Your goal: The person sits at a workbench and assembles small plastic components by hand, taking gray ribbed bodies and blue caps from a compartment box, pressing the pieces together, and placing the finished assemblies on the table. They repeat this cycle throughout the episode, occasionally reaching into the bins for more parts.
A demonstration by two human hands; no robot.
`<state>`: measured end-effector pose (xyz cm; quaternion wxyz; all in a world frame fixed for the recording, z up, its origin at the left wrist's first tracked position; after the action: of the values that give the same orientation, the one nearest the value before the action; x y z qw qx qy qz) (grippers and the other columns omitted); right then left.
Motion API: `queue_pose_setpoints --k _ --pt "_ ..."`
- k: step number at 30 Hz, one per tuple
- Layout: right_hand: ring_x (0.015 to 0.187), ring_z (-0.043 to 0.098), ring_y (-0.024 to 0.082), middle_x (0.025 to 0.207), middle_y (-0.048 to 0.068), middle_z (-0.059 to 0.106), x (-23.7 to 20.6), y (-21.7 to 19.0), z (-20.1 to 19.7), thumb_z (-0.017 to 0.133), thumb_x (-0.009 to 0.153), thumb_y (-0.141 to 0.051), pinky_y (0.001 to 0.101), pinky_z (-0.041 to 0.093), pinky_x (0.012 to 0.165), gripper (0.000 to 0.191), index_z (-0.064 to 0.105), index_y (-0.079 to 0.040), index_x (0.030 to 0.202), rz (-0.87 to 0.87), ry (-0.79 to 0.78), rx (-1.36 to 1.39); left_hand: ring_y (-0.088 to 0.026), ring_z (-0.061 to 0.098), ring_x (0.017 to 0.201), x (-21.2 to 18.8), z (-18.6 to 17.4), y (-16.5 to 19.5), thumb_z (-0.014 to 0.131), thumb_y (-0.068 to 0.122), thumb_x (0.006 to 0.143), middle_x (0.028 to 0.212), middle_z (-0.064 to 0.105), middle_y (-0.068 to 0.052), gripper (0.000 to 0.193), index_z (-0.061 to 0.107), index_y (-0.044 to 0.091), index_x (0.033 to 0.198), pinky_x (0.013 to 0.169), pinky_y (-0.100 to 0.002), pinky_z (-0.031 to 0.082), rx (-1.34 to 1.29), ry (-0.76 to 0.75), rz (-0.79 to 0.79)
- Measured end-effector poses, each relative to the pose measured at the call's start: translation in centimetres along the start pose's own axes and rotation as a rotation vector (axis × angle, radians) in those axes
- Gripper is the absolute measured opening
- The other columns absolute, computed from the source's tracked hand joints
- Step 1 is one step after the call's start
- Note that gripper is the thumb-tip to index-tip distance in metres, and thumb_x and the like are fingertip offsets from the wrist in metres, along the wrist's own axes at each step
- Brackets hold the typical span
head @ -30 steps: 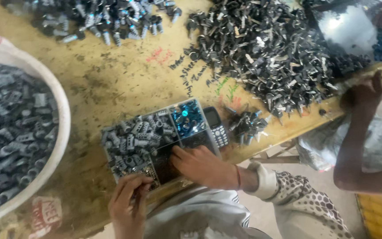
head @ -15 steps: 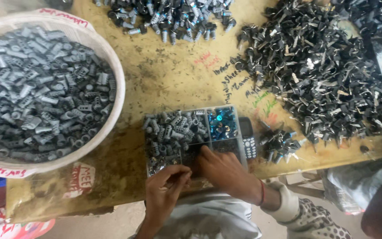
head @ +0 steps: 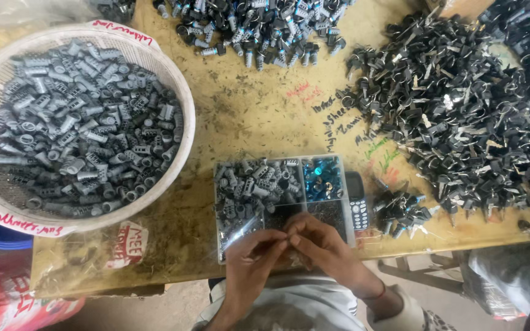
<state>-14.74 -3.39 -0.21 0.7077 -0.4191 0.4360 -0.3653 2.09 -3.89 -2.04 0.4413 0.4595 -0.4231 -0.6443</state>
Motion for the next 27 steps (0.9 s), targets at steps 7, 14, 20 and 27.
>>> queue_pose_setpoints --k 7,14,20,27 --pt "0.065 0.053 0.005 0.089 0.002 0.058 -0.4 1.6 0.2 0.057 0.105 -0.016 0.021 0.044 0.054 0.013 0.058 -0.004 0.109 -0.017 0.095 0.093 -0.015 0.078 0.072 -0.1 0.2 -0.1 0.075 -0.003 0.087 0.085 0.079 -0.012 0.016 0.077 -0.003 0.103 0.063 -0.026 0.067 -0.064 0.013 -0.017" --pt "0.092 0.062 0.017 0.11 0.011 0.054 -0.8 -2.0 1.2 0.061 0.096 0.002 0.0257 0.056 0.072 0.01 0.055 0.001 0.104 -0.46 0.187 -0.54 -0.013 0.078 0.074 -0.5 0.3 2.7 0.074 -0.002 0.089 0.091 0.08 -0.009 0.016 0.079 0.001 0.104 0.061 -0.025 0.063 0.297 -0.008 0.281" --pt "0.089 0.06 0.022 0.105 0.013 0.054 -0.7 -2.5 1.6 0.058 0.098 0.004 0.0297 0.053 0.073 0.006 0.056 0.001 0.102 -0.391 0.17 -0.544 -0.014 0.079 0.077 -0.3 0.3 3.0 0.074 -0.001 0.088 0.092 0.079 -0.008 0.015 0.077 0.001 0.102 0.066 -0.025 0.065 0.32 -0.011 0.198" --pt "0.079 0.049 0.009 0.096 0.004 0.052 -0.2 0.9 1.1 0.049 0.108 -0.009 0.0231 0.044 0.064 0.011 0.055 -0.003 0.116 -0.069 0.139 -0.14 -0.014 0.079 0.077 -0.2 0.0 2.1 0.073 -0.002 0.089 0.091 0.078 -0.009 0.015 0.077 0.0 0.103 0.065 -0.025 0.064 0.288 0.008 0.213"
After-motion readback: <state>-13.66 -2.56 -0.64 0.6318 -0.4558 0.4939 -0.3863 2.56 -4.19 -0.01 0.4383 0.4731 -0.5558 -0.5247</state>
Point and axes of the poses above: each hand's wrist, its own x-axis towards the middle knuckle, its own z-axis out of the palm, y = z × x, the point moved 5 cm from there along x, towards the middle knuckle
